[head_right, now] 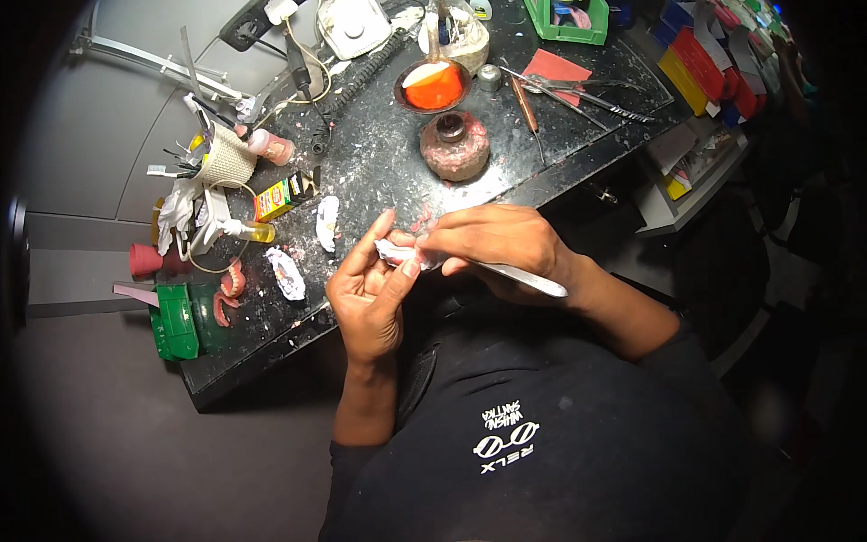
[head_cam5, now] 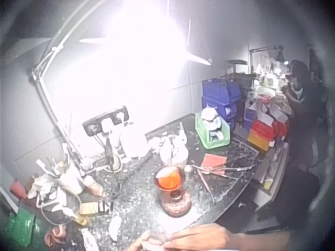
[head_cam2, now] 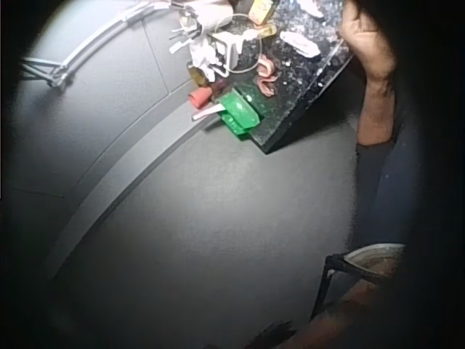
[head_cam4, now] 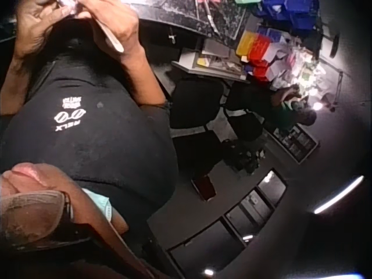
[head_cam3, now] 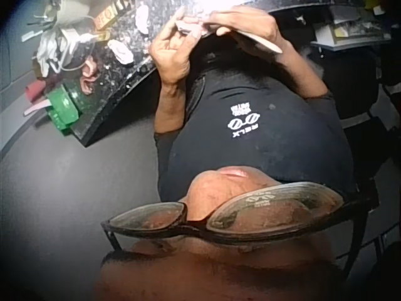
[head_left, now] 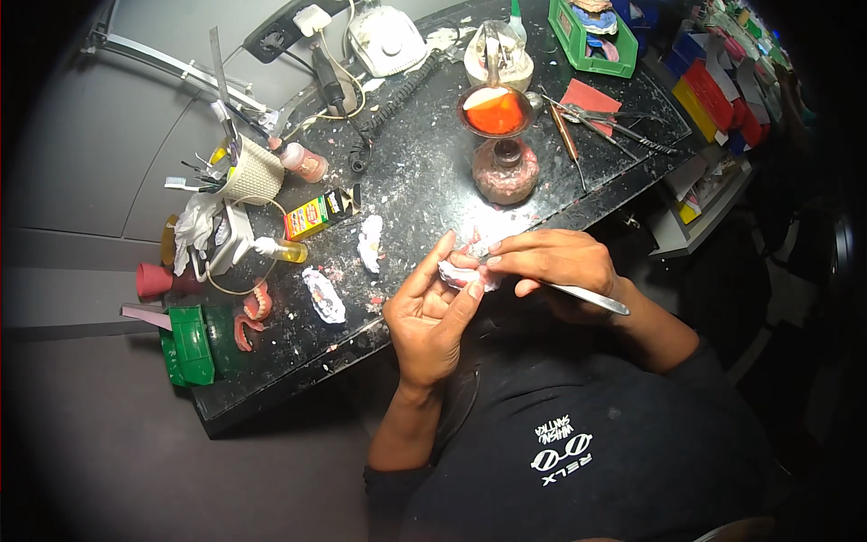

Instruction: The person applies a red liquid to a white dental prosthetic using a brush. They dip the brush into a small container, paint several sections of the prosthetic by hand, and rotate the object to reach different sides.

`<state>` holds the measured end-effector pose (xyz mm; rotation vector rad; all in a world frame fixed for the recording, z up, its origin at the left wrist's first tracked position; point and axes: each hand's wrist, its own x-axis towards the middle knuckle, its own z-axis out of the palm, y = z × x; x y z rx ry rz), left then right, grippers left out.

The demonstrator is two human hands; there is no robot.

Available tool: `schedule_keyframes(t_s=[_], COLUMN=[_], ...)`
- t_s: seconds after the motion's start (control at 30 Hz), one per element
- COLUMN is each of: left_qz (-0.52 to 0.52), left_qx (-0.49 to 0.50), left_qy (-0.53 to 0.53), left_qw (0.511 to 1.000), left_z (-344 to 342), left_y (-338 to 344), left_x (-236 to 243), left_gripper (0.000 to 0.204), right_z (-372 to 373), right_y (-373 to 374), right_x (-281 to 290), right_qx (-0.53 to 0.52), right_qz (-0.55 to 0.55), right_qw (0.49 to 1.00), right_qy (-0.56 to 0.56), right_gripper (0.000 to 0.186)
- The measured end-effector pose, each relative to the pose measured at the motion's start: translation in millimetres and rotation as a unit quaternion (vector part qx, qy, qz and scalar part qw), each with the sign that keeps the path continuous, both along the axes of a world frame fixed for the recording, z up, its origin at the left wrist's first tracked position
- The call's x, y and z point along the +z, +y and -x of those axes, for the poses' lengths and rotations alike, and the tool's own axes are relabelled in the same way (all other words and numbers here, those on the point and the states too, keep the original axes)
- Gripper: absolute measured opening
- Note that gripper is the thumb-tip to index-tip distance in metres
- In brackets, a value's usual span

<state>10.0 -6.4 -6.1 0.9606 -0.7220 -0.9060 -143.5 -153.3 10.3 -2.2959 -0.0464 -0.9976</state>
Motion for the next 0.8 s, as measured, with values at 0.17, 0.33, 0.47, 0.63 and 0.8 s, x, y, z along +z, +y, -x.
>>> schedule_keyframes(t_s=[0.17,0.33,0.47,0.63,0.8], left_qz=[-0.001,-0.006,0.004,0.004,-0.009], left_qx=[0.042,0.068,0.081,0.103,0.1], left_qy=[-0.03,-0.084,-0.104,-0.115,-0.109], left_qw=[0.999,0.994,0.991,0.988,0.989], left_z=[6,8,8,11,11], left_y=[0,1,2,1,2], left_x=[7,8,6,7,8], left_gripper=[0.057,0.056,0.056,0.056,0.056], right_z=[2,1,-1,-3,-1], right_y=[12,16,16,17,15], right_x=[6,1,2,4,6], right_qx=[-0.017,-0.011,-0.01,-0.007,-0.003], right_qz=[-0.026,-0.013,0.013,0.013,0.018], right_qw=[0.999,0.999,0.999,0.999,0.999], right_qy=[-0.027,-0.039,-0.038,-0.034,-0.029], right_gripper=[0.026,0.023,0.023,0.023,0.023])
